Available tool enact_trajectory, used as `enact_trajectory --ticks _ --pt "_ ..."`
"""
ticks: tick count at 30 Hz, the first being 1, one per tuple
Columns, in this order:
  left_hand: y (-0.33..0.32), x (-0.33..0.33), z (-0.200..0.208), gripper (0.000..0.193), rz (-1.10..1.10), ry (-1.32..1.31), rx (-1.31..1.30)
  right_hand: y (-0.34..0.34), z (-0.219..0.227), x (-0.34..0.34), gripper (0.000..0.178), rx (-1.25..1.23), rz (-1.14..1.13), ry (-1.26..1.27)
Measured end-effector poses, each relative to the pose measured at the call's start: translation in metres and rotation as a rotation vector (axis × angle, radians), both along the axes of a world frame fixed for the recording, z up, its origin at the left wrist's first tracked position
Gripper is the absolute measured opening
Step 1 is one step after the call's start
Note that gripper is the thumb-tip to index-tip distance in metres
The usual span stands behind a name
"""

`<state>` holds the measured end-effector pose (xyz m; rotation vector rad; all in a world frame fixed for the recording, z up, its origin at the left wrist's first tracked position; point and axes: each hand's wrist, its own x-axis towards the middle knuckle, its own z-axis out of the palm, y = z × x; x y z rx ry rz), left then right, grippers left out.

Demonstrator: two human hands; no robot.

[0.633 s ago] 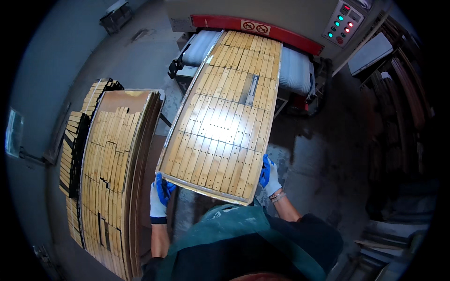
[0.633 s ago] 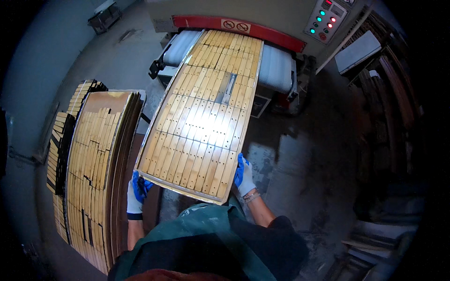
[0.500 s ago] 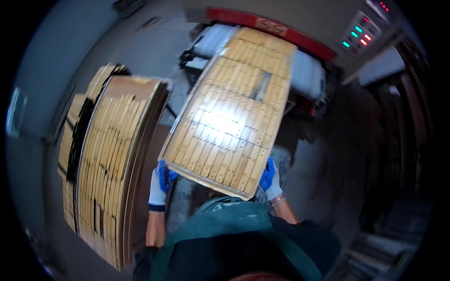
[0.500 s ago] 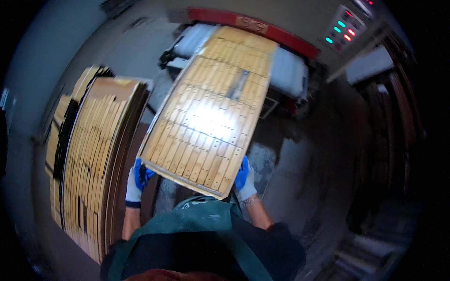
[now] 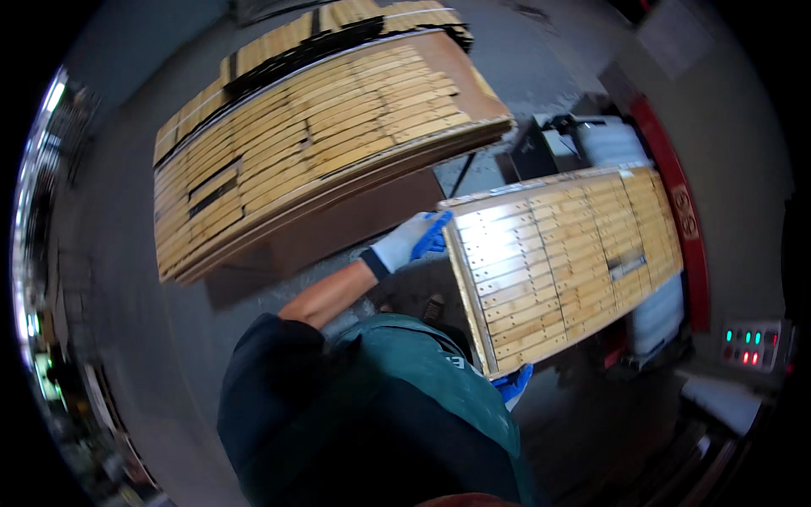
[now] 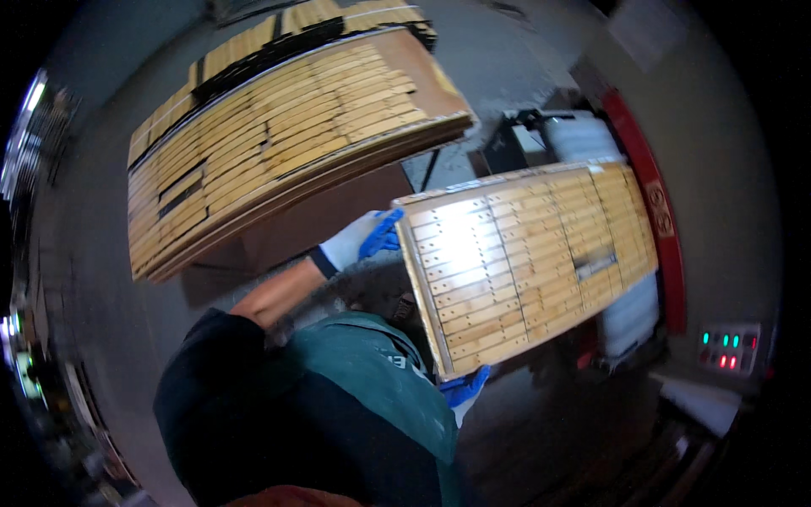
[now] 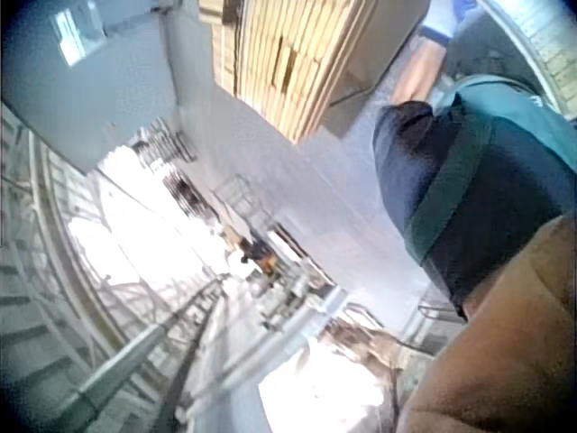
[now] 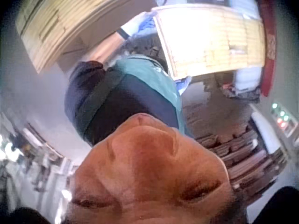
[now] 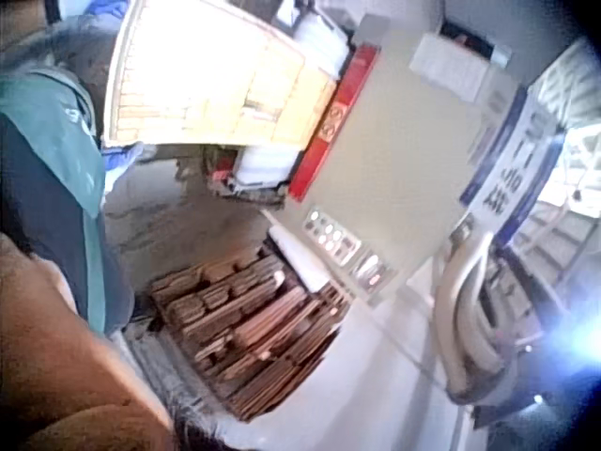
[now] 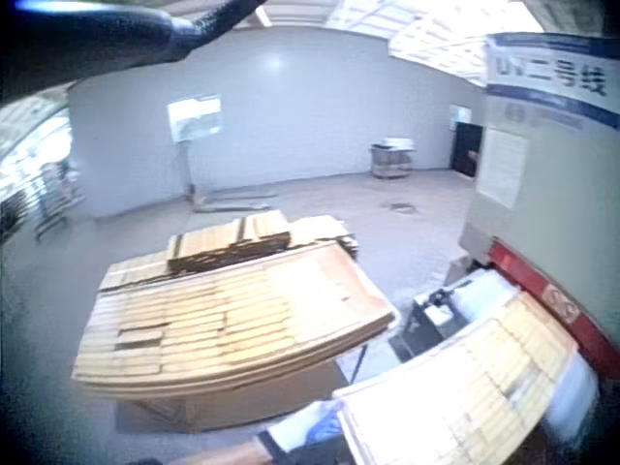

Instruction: The person repeatedly picks up stacks of small wooden planks from a table and places them onto a conveyor belt. The person wears gloves and an apron while performing this repetitive stacking task in a workshop environment.

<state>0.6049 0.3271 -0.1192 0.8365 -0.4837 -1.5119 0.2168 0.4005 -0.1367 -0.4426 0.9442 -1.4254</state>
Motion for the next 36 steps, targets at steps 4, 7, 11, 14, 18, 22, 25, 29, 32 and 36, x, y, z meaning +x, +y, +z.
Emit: enact_trajectory --ticks 4,7,11,14,18,22,25,29,32,36 --pt "-0.008 -0.010 -0.017 0.037 0.083 -0.067 0.012 -0.008 -0.007 -0.022 0.074 0.039 0.048 0.072" --pt "-0.010 -0.012 -0.044 0.038 0.088 0.064 -0.091 -0.004 0.021 -0.001 0.074 0.058 0.025 0.220" --pt "0.002 -0.019 -0.004 0.031 0.069 0.075 -0.122 0.001 0.036 -0.002 0.074 0.061 0.055 0.348" --pt "-0.008 -0.014 -0.033 0.032 0.041 0.047 -0.078 -0.003 0.039 0.002 0.075 0.055 0.087 0.321" --pt "-0.007 -0.020 -0.014 0.033 0.015 0.022 -0.106 0.001 0.037 -0.001 0.076 0.016 0.113 0.323" --pt "-0.018 -0.017 -0.036 0.036 -0.060 0.088 -0.063 -0.009 0.024 -0.009 0.072 0.068 0.070 0.198" --pt "-0.018 -0.031 -0.028 0.037 0.006 0.018 -0.060 0.001 0.026 -0.011 0.072 0.022 0.112 0.170" --pt "-0.026 -0.017 -0.065 0.030 -0.285 0.588 -0.213 -0.010 0.008 -0.031 0.067 0.056 0.137 0.017" --pt "-0.020 -0.009 -0.091 0.036 -0.168 0.378 -0.117 -0.029 -0.028 -0.057 0.065 0.027 0.227 -0.060" --pt "0.033 0.003 -0.077 0.052 -0.100 0.060 -0.223 -0.026 -0.043 -0.068 0.063 -0.002 0.162 -0.135"
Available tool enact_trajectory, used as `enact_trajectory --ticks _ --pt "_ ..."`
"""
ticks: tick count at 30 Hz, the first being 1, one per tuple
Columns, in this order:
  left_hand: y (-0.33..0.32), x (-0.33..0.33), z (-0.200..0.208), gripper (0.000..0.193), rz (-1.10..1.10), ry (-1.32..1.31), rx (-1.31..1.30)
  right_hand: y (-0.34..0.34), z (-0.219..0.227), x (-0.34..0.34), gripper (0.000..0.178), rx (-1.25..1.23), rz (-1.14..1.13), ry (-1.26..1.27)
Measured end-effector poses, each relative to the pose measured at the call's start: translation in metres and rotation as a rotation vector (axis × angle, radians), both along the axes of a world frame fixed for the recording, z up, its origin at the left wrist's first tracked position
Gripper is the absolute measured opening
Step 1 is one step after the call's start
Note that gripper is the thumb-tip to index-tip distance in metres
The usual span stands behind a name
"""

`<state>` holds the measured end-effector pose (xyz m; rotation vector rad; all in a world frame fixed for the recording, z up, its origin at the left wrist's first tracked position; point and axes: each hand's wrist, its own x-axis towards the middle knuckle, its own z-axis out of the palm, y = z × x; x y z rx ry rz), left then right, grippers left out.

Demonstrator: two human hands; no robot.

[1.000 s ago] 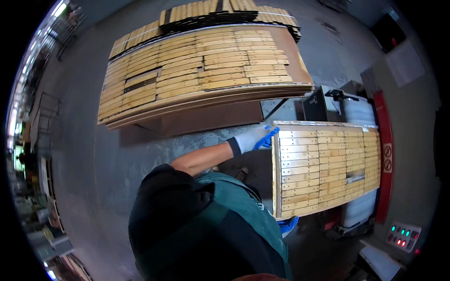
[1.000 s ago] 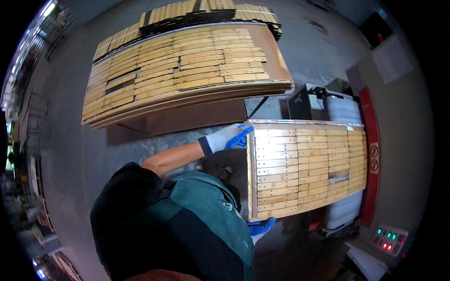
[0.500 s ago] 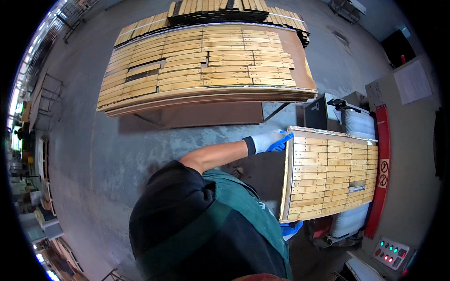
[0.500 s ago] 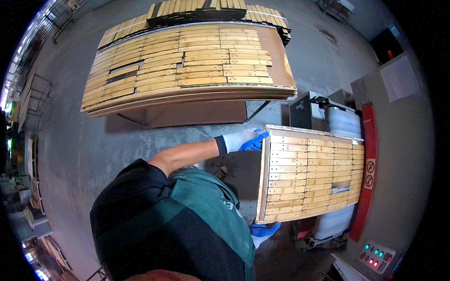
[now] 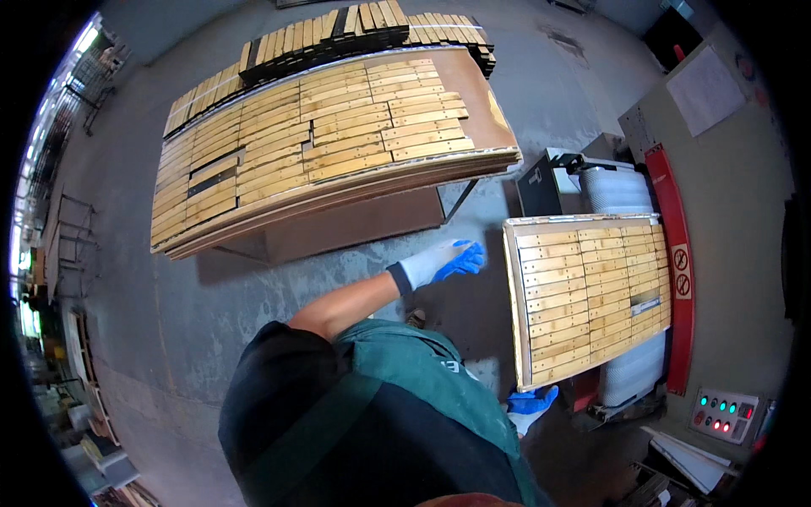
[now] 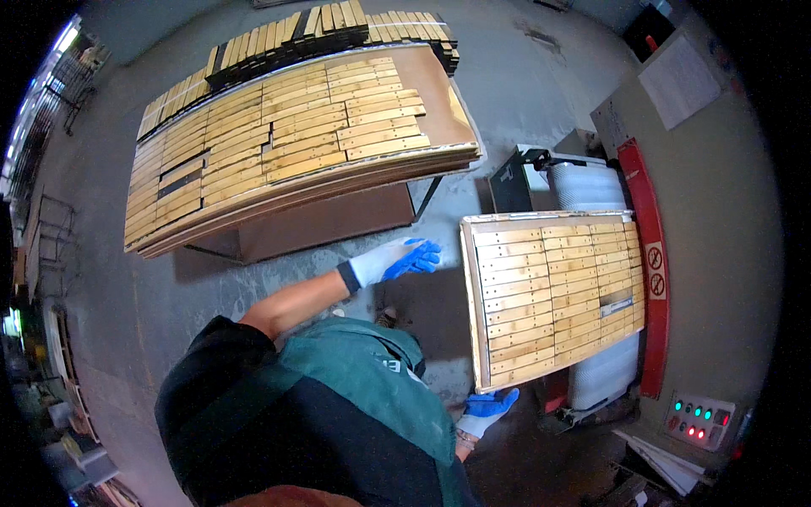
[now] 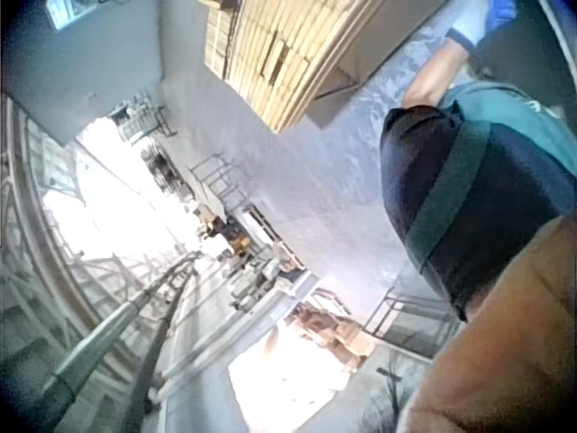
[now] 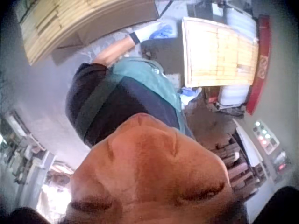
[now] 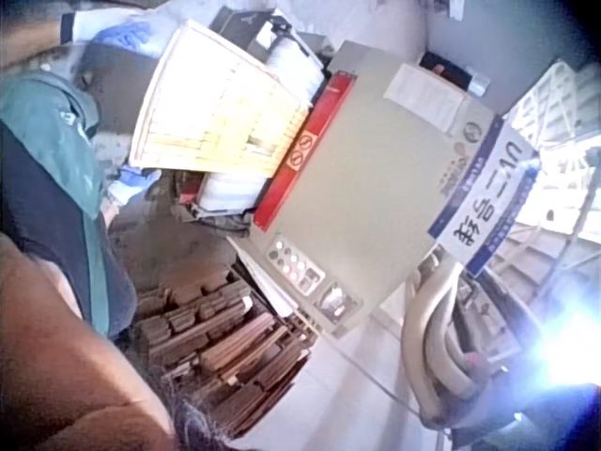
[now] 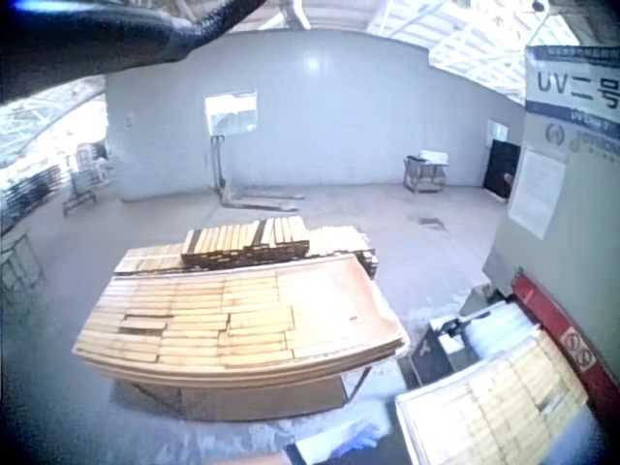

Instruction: The person repeatedly picks up stacks of small wooden planks from a table and places them onto a conveyor belt. The person wears gloves and an apron while performing this repetitive stacking task in a workshop environment.

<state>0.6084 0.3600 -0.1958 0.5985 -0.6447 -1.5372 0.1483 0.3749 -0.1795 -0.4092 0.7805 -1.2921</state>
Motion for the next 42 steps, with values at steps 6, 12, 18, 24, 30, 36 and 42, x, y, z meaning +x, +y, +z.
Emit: enact_trajectory --ticks 6,12,18,24,30,36,42 --pt "0.084 0.046 0.016 0.062 0.132 -0.166 0.007 -0.004 -0.010 -0.001 0.075 0.032 -0.117 0.122" --pt "0.142 0.115 0.053 0.068 0.323 -0.304 -0.108 -0.017 -0.021 -0.011 0.059 0.104 -0.284 0.094" --pt "0.190 0.217 0.094 0.061 0.656 -0.544 -0.043 -0.023 -0.010 0.016 0.075 0.116 -0.532 -0.072" --pt "0.228 0.342 0.123 0.044 0.975 -1.246 0.141 -0.056 -0.026 -0.051 0.081 -0.110 -0.617 -0.088" --pt "0.252 0.480 0.130 0.045 1.229 -1.305 0.271 -0.047 0.015 0.029 0.096 -0.010 -0.895 -0.034" --pt "0.197 0.516 0.156 0.049 1.068 -1.723 0.139 -0.043 0.039 0.015 0.086 -0.031 -1.046 0.314" --pt "0.104 0.549 0.158 0.069 0.946 -2.114 0.333 -0.084 0.073 0.247 0.057 -0.350 -0.432 0.710"
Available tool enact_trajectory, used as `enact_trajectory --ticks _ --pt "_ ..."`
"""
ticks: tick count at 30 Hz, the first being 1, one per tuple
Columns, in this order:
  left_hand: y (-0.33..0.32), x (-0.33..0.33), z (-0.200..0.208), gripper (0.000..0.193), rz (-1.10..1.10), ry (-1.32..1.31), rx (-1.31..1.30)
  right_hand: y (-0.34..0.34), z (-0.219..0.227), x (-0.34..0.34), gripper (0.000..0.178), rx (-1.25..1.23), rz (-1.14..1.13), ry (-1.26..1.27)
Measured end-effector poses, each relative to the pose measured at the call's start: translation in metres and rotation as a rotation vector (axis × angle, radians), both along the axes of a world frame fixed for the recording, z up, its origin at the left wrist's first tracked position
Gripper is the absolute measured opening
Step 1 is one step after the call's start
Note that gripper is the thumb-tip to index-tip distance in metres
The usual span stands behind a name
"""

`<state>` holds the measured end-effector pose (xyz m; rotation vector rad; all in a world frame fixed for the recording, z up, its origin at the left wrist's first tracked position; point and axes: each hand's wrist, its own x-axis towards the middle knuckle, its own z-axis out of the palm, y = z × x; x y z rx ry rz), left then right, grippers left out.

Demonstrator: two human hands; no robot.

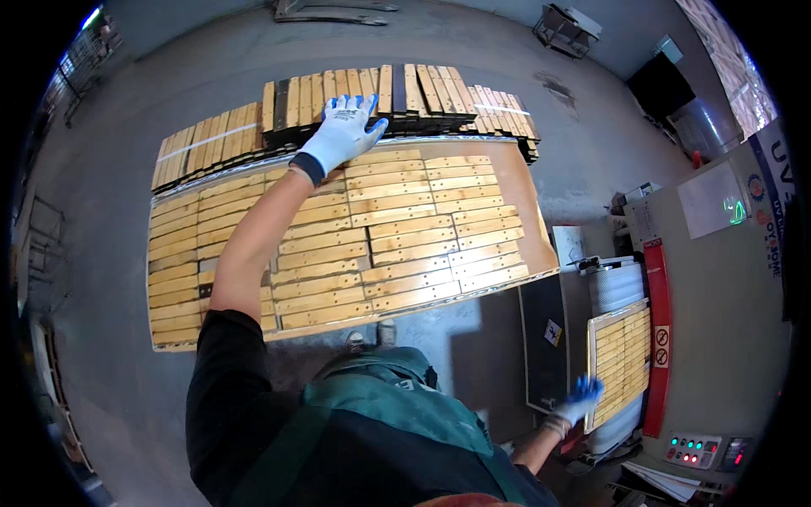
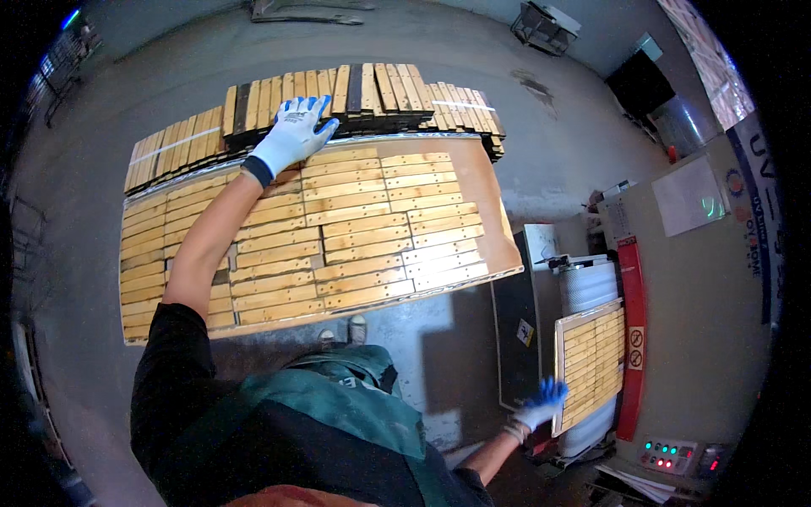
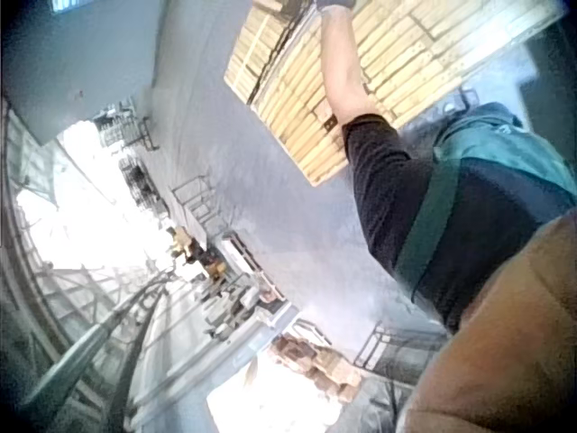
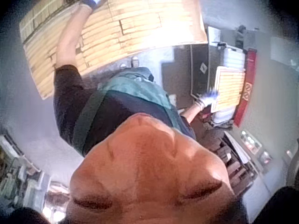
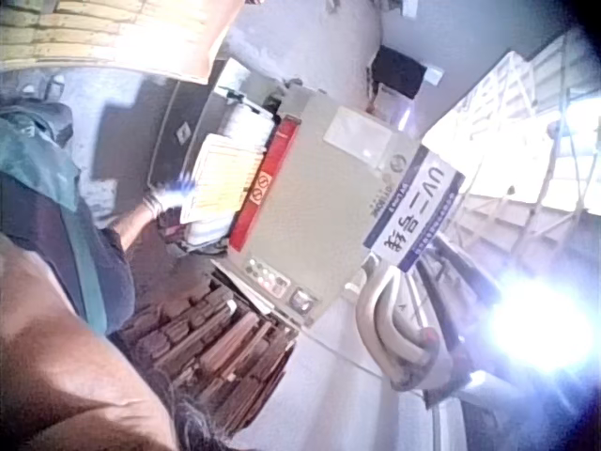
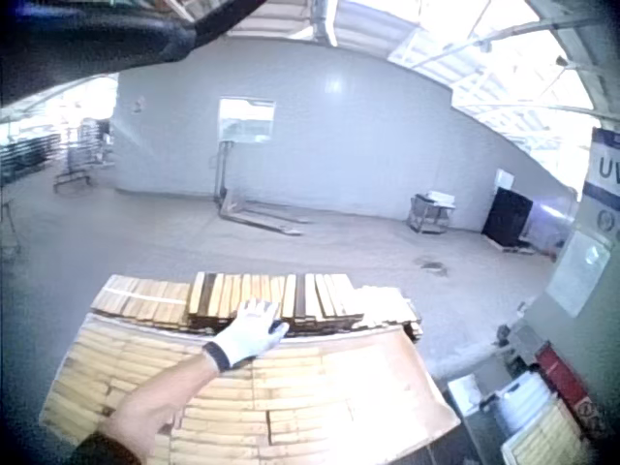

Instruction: The person repeatedly picks up stacks of small wooden planks from a table and places them onto a conveyor belt. The person wears gloves and an apron while performing this repetitive stacking task in a workshop environment.

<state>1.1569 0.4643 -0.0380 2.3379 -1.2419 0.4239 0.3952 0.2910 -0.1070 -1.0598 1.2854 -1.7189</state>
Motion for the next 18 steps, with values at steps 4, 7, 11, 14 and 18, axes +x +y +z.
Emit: enact_trajectory --ticks 4,7,11,14,18 --pt "-0.055 -0.003 -0.006 0.075 0.020 0.049 0.066 -0.060 0.081 0.187 0.044 -0.177 0.470 0.103" --pt "-0.064 -0.011 -0.014 0.075 0.001 -0.043 0.061 -0.084 0.131 0.351 0.032 -0.168 0.667 0.015" --pt "-0.073 -0.018 -0.004 0.073 -0.056 -0.022 0.012 -0.176 0.140 0.524 0.026 -0.213 0.954 0.335" --pt "-0.087 -0.024 0.002 0.072 -0.072 0.035 0.022 -0.241 0.124 0.629 0.044 -0.342 0.930 0.814" --pt "-0.090 -0.015 0.005 0.070 -0.063 0.101 0.085 -0.232 0.113 0.685 0.056 -0.361 0.858 1.274"
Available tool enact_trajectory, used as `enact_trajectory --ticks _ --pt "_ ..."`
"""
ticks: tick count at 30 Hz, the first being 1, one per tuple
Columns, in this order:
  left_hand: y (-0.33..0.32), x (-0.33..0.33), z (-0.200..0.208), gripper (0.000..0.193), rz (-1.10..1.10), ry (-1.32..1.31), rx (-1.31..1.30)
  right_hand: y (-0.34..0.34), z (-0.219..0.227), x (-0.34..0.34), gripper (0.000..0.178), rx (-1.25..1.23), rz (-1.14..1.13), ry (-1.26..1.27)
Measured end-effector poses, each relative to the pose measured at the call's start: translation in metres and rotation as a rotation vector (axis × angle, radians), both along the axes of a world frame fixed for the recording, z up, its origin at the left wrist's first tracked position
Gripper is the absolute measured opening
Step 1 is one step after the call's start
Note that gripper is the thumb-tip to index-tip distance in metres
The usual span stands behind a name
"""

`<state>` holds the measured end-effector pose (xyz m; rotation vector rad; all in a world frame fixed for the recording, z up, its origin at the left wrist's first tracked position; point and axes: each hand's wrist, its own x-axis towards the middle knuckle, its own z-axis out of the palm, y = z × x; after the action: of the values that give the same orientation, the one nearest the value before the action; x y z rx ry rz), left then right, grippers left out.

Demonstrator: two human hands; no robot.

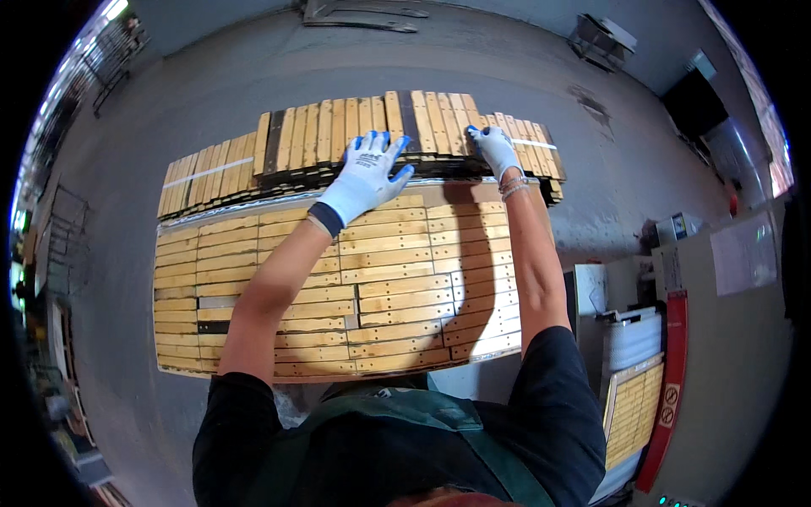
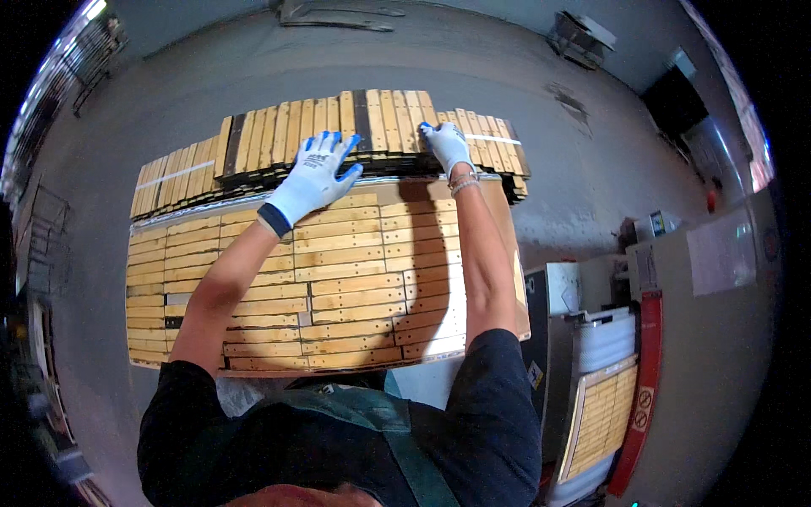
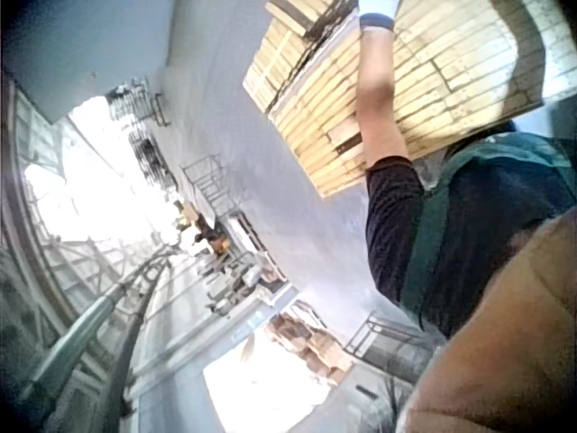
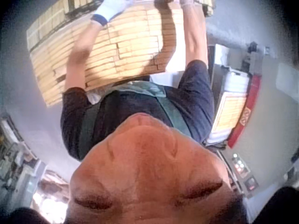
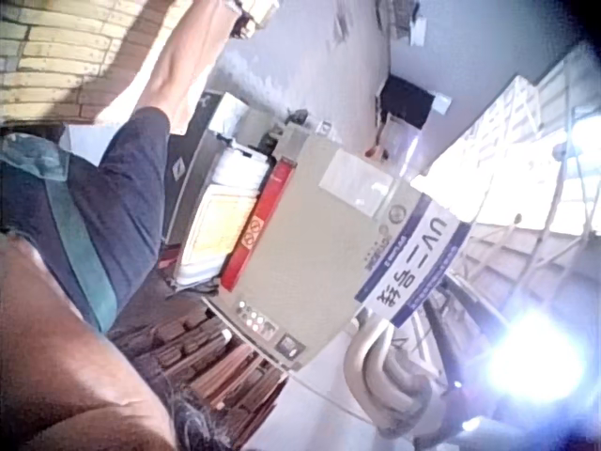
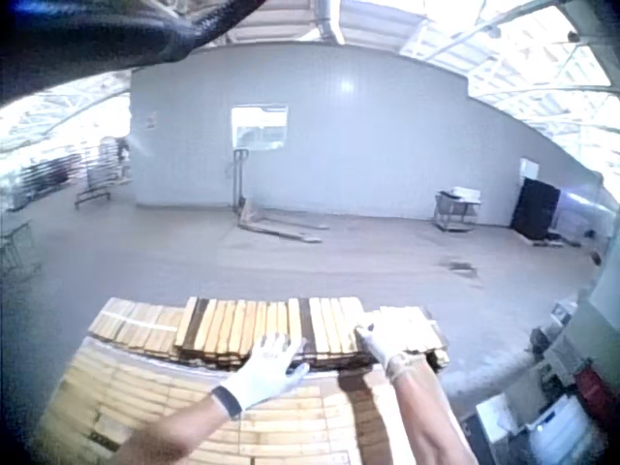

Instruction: The person repeatedly picks up stacks of small wooden planks from a table and places them onto a conveyor belt. The person wears gloves and an apron while performing this repetitive stacking task in a workshop environment.

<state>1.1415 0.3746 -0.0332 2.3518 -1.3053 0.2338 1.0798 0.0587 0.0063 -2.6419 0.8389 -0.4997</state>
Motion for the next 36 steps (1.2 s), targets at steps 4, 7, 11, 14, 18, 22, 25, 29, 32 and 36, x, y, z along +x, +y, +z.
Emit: enact_trajectory --ticks 4,7,11,14,18,22,25,29,32,36 --pt "0.006 -0.001 -0.006 0.070 0.020 -0.009 -0.007 0.019 -0.009 0.006 0.048 -0.303 -0.039 -0.028" --pt "0.016 0.004 -0.024 0.071 0.062 -0.095 -0.113 0.046 -0.002 0.022 0.039 -0.480 -0.017 -0.030" --pt "0.024 0.001 -0.032 0.070 0.057 -0.224 -0.295 0.016 -0.012 0.013 0.027 -0.684 0.050 -0.265" --pt "0.049 -0.035 -0.012 0.067 -0.006 -0.219 -0.392 0.000 0.030 -0.042 0.021 -0.161 0.077 -0.661" --pt "0.179 -0.109 -0.025 0.055 -0.022 0.118 -0.402 0.105 0.055 -0.072 0.034 0.622 0.432 -0.543" --pt "0.298 -0.145 -0.071 0.043 0.284 0.174 -0.236 0.227 0.014 -0.096 0.038 0.920 0.451 -0.189" --pt "0.356 -0.143 -0.104 0.050 0.414 0.202 -0.075 0.301 -0.031 -0.085 0.037 1.051 0.439 0.038" --pt "0.387 -0.140 -0.131 0.053 0.376 0.125 -0.010 0.399 -0.055 -0.054 0.039 0.932 0.690 0.405" --pt "0.395 -0.139 -0.139 0.054 0.369 0.131 -0.013 0.448 -0.100 -0.042 0.048 0.463 1.022 0.298" --pt "0.402 -0.142 -0.144 0.056 0.392 0.128 -0.047 0.494 -0.108 -0.033 0.049 -0.064 1.119 0.403"
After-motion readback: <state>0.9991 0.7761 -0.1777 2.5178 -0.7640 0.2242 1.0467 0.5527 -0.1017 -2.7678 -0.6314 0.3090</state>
